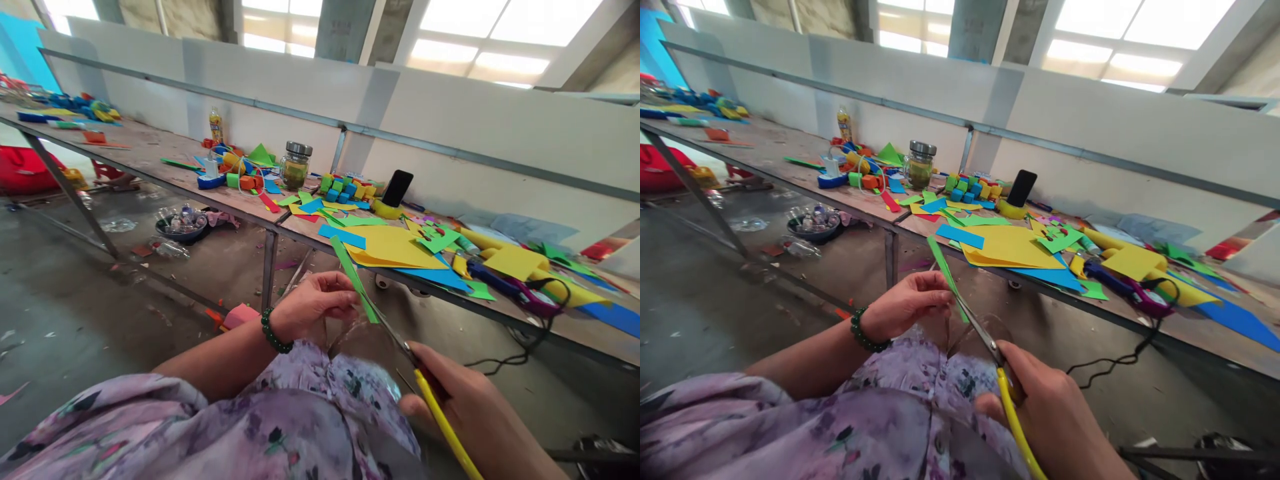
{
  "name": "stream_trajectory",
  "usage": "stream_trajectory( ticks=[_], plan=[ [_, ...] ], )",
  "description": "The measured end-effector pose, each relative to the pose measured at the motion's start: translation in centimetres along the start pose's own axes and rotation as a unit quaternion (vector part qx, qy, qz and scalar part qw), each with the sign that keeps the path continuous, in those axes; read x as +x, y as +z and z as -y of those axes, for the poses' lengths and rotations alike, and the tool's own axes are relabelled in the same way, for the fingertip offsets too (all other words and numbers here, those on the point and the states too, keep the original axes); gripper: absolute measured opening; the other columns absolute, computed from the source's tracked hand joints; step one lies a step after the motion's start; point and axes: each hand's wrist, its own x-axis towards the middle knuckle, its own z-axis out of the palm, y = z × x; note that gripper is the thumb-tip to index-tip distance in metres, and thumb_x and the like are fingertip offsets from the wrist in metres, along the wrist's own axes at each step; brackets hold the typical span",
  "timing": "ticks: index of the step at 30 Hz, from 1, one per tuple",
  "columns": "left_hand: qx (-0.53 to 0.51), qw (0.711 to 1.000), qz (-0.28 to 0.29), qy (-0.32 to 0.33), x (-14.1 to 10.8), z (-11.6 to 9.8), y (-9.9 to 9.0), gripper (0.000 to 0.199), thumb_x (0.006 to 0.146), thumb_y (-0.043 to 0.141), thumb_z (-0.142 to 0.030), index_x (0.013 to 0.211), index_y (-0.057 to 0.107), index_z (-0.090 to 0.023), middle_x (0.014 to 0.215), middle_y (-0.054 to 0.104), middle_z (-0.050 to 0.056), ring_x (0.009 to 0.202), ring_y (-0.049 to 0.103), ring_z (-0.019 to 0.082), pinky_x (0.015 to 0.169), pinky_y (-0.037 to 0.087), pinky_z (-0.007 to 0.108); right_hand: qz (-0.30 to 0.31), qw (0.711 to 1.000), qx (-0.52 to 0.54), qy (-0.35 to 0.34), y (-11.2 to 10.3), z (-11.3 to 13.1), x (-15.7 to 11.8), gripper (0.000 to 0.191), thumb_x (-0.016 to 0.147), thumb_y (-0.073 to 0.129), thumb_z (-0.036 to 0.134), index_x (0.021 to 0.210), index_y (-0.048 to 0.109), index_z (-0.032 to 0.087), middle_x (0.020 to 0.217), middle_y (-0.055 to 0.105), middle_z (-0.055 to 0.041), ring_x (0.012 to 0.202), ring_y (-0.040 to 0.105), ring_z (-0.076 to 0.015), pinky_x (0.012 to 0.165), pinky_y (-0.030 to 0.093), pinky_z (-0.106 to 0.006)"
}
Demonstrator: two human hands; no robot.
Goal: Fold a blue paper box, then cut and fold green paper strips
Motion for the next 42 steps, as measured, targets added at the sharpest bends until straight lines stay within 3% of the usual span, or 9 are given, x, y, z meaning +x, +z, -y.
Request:
stream_trajectory(
  ticks=[8, 14, 20, 36, 42],
  plan=[
    [0.023, 0.998, 0.058, -0.003, 0.2, 0.1, -0.5, 0.034, 0.064, 0.084, -0.029, 0.086, 0.064, -0.012, 0.084, 0.071, 0.005, 0.071, 0.071, 0.017, 0.065, 0.053, 0.022, -0.068, 0.985, -0.128, -0.096, 0.5, -0.2, -0.2, 0.047, 0.082, 0.055, 0.059, 0.105, 0.059, 0.019, 0.077, 0.072, -0.0061, 0.048, 0.066, -0.0176, 0.041, 0.050, -0.025],
    [0.042, 0.996, 0.079, -0.013, 0.0, 0.0, -0.4, 0.030, 0.066, 0.082, -0.030, 0.085, 0.068, -0.011, 0.084, 0.074, 0.008, 0.072, 0.072, 0.016, 0.063, 0.052, 0.019, -0.062, 0.974, -0.179, -0.126, 0.4, 0.3, 0.0, 0.048, 0.088, 0.045, 0.059, 0.109, 0.053, 0.016, 0.079, 0.070, -0.0061, 0.049, 0.067, -0.0183, 0.041, 0.051, -0.026],
    [0.059, 0.994, 0.089, -0.012, 0.0, 0.1, -0.5, 0.028, 0.067, 0.081, -0.031, 0.084, 0.070, -0.012, 0.085, 0.075, 0.009, 0.073, 0.072, 0.017, 0.060, 0.050, 0.018, -0.069, 0.966, -0.204, -0.142, 0.3, 0.4, 0.2, 0.053, 0.091, 0.032, 0.063, 0.108, 0.051, 0.016, 0.079, 0.070, -0.0078, 0.048, 0.067, -0.0179, 0.041, 0.051, -0.026],
    [0.037, 0.992, 0.114, -0.045, 0.0, 0.0, -0.6, 0.029, 0.066, 0.082, -0.032, 0.082, 0.069, -0.012, 0.083, 0.075, 0.008, 0.074, 0.072, 0.017, 0.063, 0.053, 0.019, -0.071, 0.976, -0.155, -0.133, 0.8, -0.3, -0.6, 0.047, 0.090, 0.045, 0.057, 0.108, 0.057, 0.016, 0.072, 0.072, -0.0058, 0.050, 0.068, -0.0173, 0.043, 0.052, -0.024],
    [0.076, 0.994, 0.074, -0.018, 0.1, -1.1, -1.4, 0.033, 0.067, 0.081, -0.037, 0.082, 0.065, -0.013, 0.079, 0.074, 0.007, 0.069, 0.072, 0.017, 0.058, 0.054, 0.019, -0.084, 0.967, -0.194, -0.140, 1.0, -0.6, -0.8, 0.050, 0.090, 0.042, 0.059, 0.106, 0.056, 0.014, 0.071, 0.071, -0.0048, 0.048, 0.067, -0.0165, 0.041, 0.051, -0.024]
  ],
)
